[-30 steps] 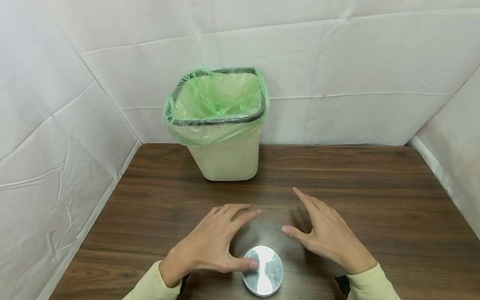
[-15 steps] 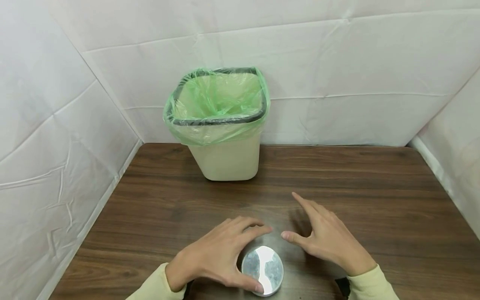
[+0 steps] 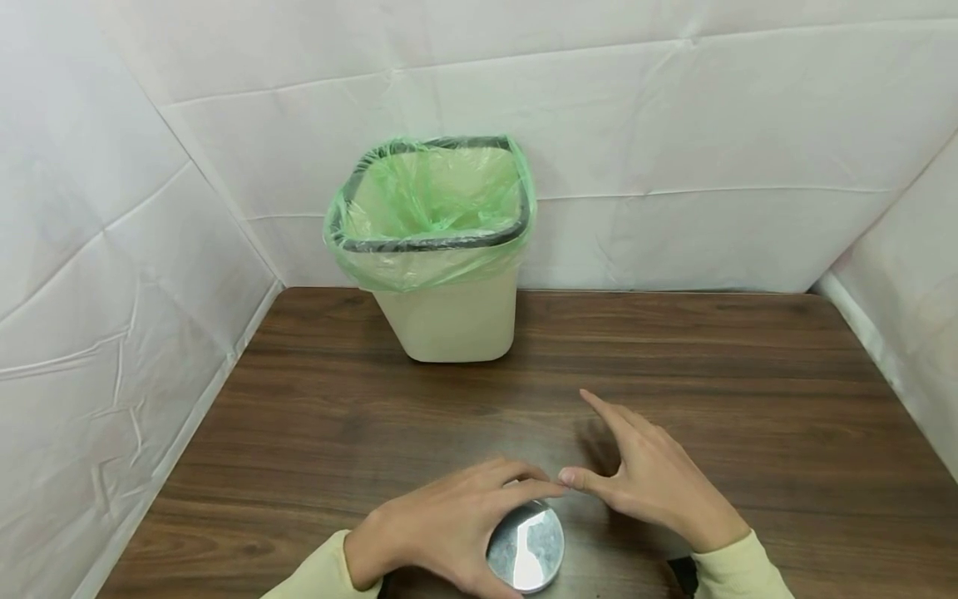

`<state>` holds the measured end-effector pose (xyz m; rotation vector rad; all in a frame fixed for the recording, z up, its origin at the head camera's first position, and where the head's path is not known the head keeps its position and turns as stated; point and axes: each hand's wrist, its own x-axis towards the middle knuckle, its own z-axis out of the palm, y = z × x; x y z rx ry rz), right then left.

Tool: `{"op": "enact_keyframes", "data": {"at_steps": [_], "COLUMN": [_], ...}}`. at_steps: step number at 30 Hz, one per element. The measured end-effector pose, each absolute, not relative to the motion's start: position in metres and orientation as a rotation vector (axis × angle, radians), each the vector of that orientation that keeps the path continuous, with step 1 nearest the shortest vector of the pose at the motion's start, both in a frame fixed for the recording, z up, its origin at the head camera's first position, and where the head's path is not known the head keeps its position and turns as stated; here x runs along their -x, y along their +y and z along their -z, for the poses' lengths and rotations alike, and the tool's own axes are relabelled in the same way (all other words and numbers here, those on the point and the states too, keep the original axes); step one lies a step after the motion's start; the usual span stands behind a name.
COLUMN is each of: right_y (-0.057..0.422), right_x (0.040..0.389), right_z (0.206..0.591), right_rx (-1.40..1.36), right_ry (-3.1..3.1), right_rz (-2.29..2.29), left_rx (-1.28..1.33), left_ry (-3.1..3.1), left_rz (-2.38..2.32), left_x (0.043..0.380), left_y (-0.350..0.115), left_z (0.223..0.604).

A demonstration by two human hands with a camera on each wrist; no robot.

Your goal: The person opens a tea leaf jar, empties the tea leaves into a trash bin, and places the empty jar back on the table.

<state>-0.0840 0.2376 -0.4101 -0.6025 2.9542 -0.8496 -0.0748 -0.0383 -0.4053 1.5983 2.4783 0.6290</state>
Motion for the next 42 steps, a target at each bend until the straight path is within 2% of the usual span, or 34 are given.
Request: {"op": "enact_keyframes", "data": {"at_steps": [18,42], "right_y": [0.235,0.234], "right_x": [0.086,0.088], "right_z": [0.412,0.416], "right_rx": [0.63,0.784], "right_ry": [2.946,2.937], "right_rz": [0.843,1.066], "left_rx": [-1.601,-1.527], "left_ry": [2.393,2.483], "left_rz": [-0.592,-0.919], "left_x": [0.076,0.084], "left_y": [-0.034,-0.042], "left_z": [0.411,0.408]}}
